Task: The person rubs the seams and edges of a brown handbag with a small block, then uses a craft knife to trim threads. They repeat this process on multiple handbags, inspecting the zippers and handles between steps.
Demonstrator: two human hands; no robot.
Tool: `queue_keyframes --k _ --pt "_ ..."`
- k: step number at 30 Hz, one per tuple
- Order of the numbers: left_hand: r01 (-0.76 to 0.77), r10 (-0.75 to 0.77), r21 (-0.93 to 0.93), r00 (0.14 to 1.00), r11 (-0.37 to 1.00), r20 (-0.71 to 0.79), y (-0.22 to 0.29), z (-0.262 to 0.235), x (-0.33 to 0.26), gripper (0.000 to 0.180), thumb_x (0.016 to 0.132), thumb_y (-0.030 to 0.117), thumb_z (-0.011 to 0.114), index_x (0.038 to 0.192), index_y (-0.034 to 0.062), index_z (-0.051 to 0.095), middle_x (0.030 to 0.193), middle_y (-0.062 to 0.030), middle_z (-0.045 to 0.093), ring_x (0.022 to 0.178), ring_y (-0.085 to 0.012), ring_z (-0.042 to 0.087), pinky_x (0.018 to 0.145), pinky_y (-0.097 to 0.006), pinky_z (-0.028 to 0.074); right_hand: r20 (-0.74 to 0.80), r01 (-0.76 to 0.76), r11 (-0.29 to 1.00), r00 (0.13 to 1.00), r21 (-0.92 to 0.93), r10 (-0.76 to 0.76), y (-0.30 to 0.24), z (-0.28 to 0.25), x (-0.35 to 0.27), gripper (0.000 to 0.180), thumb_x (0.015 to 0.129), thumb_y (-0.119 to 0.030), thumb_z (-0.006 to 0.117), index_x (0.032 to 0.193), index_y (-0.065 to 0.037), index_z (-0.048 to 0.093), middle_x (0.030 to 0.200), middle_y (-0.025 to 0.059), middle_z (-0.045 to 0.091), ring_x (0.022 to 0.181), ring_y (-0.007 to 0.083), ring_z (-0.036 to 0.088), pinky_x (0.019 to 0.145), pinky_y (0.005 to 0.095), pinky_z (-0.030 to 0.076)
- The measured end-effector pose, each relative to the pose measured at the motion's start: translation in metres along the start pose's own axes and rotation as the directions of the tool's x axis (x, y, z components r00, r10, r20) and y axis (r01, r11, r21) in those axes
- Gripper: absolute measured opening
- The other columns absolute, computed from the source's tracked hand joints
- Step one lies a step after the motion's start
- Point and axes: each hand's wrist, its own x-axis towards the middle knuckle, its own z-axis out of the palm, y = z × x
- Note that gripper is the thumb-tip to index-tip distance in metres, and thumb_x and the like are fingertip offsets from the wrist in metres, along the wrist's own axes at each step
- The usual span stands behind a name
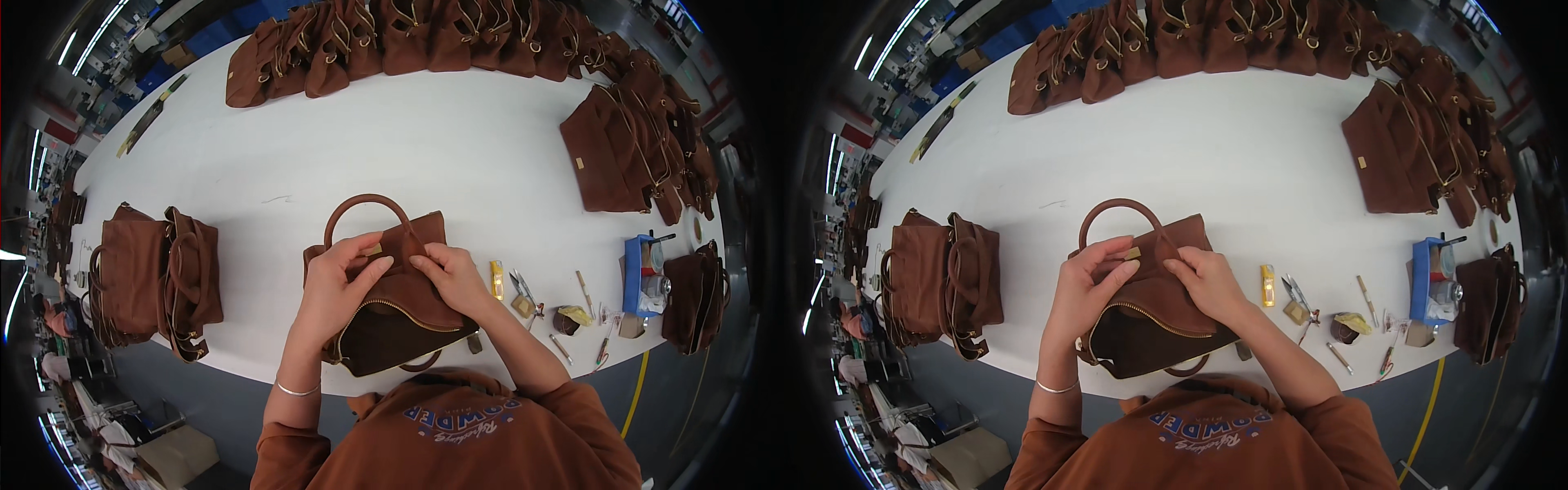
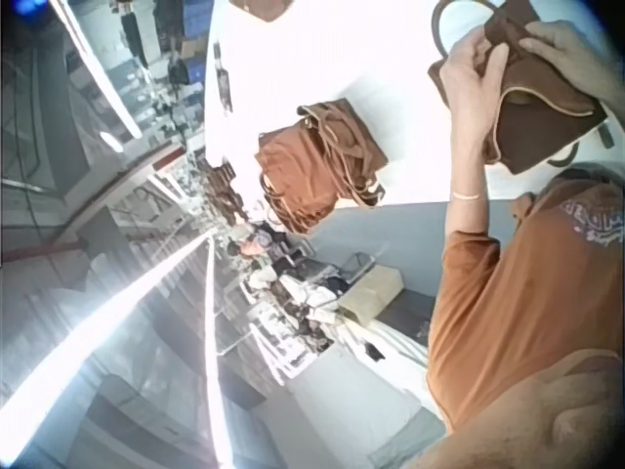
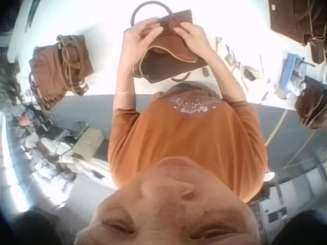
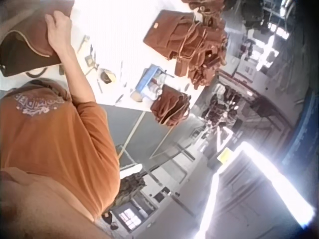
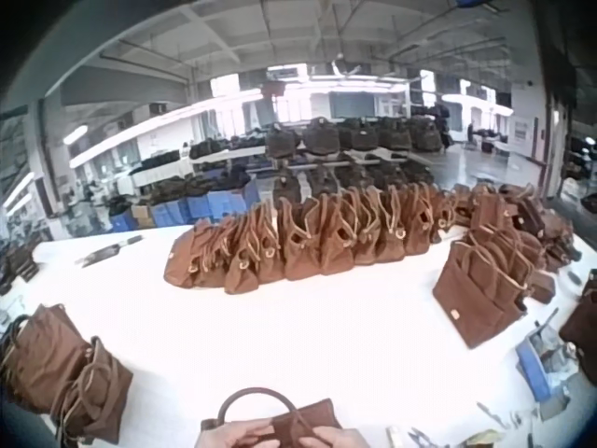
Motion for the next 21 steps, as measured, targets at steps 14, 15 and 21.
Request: queue_keyframes --k 14,15,21 --pt "0.165 -0.072 -0.256 0.939 0.952 0.336 -0.044 0.043 0.034 0.023 0.097 0.016 0.061 0.108 -0.0034 0.066 0.101 -0.0076 0.070 0.095 -0.0119 0.063 0.086 -0.025 0.050 -0.166 0.050 0.996 0.985 0.068 -0.038 0.013 -0.005 -0.029 0.017 0.091 -0.016 0.064 0.098 -0.001 0.068 0.078 0.0139 0.067 0.065 0.0240 0.063 0.063 0.0356 0.048" --pt "0.185 -0.089 -0.265 0.937 0.946 0.338 -0.044 0.044 0.032 0.022 0.098 0.017 0.060 0.107 -0.0027 0.066 0.101 -0.0073 0.070 0.094 -0.0118 0.063 0.085 -0.025 0.050 -0.208 0.055 0.994 0.978 0.090 -0.035 0.013 -0.014 -0.032 0.017 0.091 -0.015 0.064 0.100 -0.001 0.068 0.079 0.0126 0.068 0.066 0.0216 0.063 0.063 0.0343 0.048" --pt "0.198 -0.099 -0.289 0.940 0.937 0.326 -0.048 0.048 0.024 0.022 0.100 0.022 0.055 0.106 0.0034 0.064 0.098 -0.0067 0.071 0.090 -0.0096 0.065 0.069 -0.021 0.049 -0.418 -0.128 0.992 0.902 -0.017 0.109 0.048 -0.091 -0.070 0.018 0.090 -0.012 0.064 0.101 0.001 0.067 0.083 0.0125 0.070 0.074 0.0179 0.066 0.068 0.0297 0.051"
